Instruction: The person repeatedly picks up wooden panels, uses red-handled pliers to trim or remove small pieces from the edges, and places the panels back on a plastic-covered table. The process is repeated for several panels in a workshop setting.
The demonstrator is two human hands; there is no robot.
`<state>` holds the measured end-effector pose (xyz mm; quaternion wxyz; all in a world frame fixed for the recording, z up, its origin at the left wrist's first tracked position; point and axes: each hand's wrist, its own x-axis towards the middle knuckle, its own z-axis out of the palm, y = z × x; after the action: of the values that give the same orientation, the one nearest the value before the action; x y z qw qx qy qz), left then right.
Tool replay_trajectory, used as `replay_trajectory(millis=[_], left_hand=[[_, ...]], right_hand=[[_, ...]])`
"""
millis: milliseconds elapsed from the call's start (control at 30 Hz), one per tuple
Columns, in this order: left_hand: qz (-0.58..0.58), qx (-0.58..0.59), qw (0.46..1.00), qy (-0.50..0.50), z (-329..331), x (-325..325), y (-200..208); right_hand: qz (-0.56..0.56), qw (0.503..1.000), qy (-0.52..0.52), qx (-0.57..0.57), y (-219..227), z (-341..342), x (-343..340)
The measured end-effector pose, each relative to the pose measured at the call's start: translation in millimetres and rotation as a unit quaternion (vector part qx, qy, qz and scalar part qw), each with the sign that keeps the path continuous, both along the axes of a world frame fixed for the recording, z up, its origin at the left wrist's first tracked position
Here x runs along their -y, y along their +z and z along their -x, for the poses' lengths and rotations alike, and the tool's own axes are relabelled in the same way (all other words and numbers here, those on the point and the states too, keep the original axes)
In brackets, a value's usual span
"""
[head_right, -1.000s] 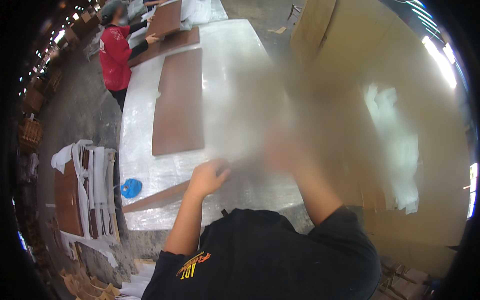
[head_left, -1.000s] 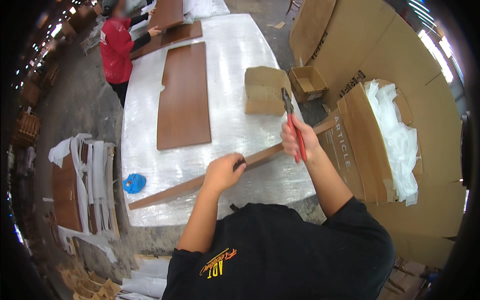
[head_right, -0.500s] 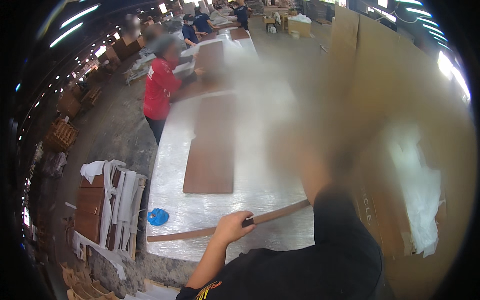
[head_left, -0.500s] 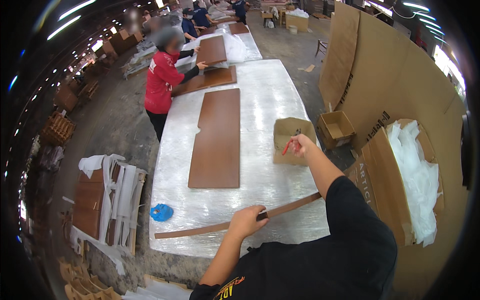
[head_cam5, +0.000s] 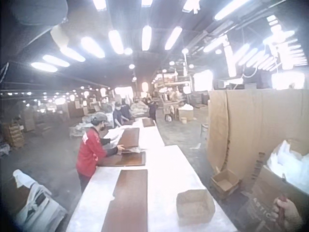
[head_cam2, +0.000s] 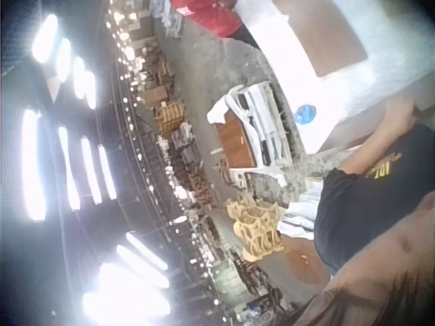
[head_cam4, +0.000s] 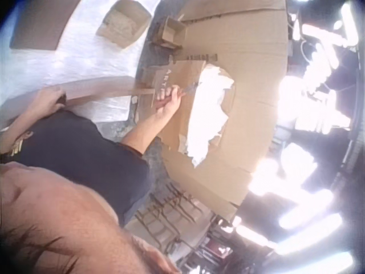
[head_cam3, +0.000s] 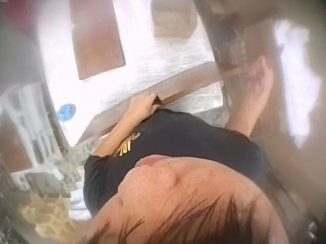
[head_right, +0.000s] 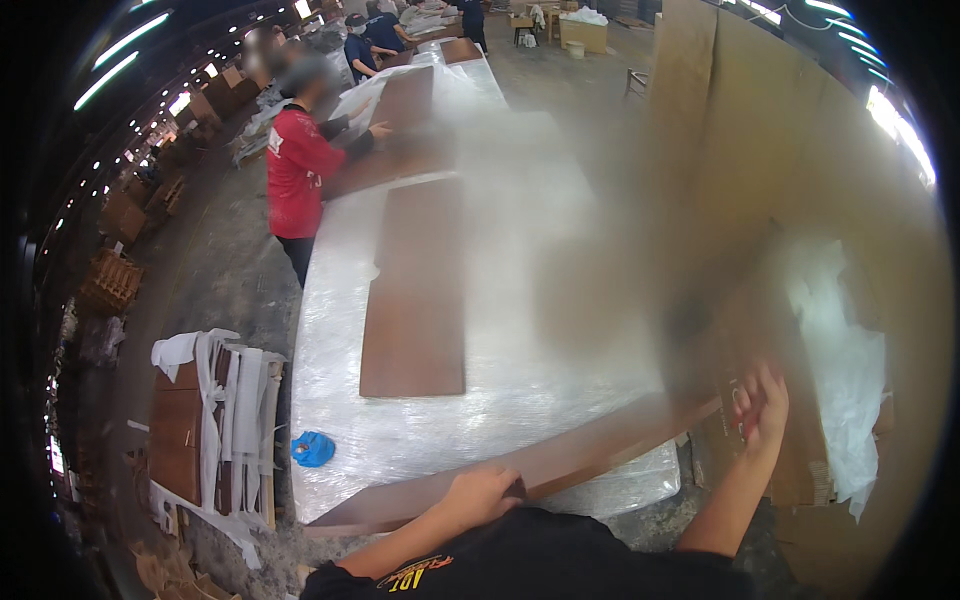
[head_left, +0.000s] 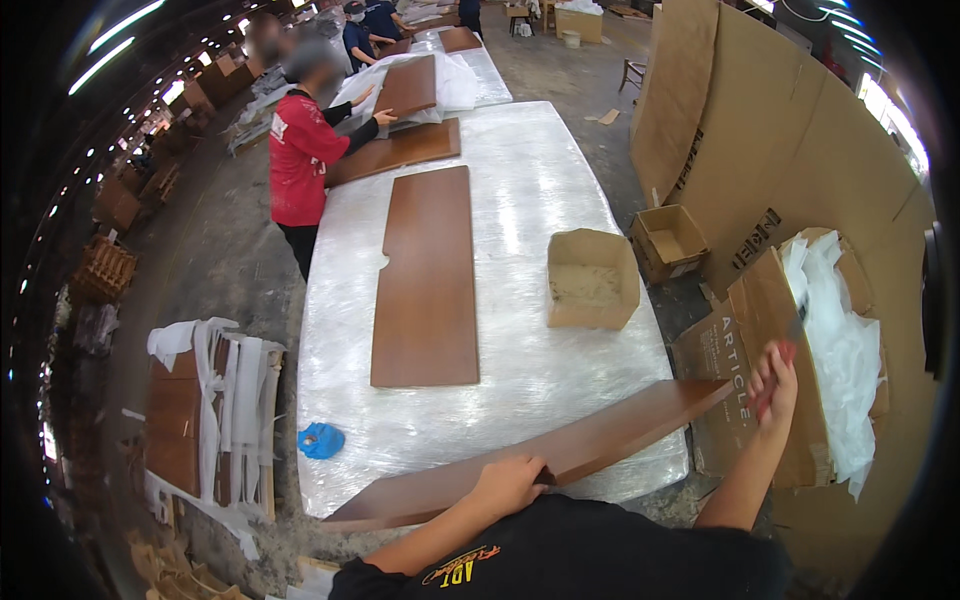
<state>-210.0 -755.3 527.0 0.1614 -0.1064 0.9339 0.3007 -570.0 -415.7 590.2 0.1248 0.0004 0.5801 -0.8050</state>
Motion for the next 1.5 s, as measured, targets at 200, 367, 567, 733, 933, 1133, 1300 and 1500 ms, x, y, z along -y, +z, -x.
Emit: replay_trajectory(millis=[200, 367, 567, 733, 933, 1133, 1300, 1500], left_hand=[[-0.122, 0.115, 0.985, -0.025, 53, 105, -48], [0.168, -0.018, 0.954, 0.248, 151, 260, -156], [0.216, 0.01, 0.922, 0.322, 183, 332, -251], [0.199, -0.003, 0.904, 0.378, 178, 318, -278], [0.183, -0.016, 0.879, 0.439, 156, 298, -285], [0.185, -0.014, 0.865, 0.466, 119, 284, -288], [0.211, -0.002, 0.853, 0.477, 91, 300, -290], [0.24, 0.028, 0.835, 0.495, 64, 348, -295]], right_hand=[[0.035, 0.972, -0.209, 0.101, -159, -29, -73], [0.095, 0.953, -0.18, 0.225, -253, -63, -37], [0.089, 0.962, -0.116, 0.232, -285, -97, 10], [-0.009, 0.944, -0.158, 0.289, -281, -91, 1], [-0.072, 0.928, -0.183, 0.317, -274, -86, -10], [-0.097, 0.918, -0.186, 0.338, -272, -89, -17], [-0.111, 0.911, -0.189, 0.35, -272, -92, -25], [-0.127, 0.904, -0.189, 0.362, -271, -99, -32]])
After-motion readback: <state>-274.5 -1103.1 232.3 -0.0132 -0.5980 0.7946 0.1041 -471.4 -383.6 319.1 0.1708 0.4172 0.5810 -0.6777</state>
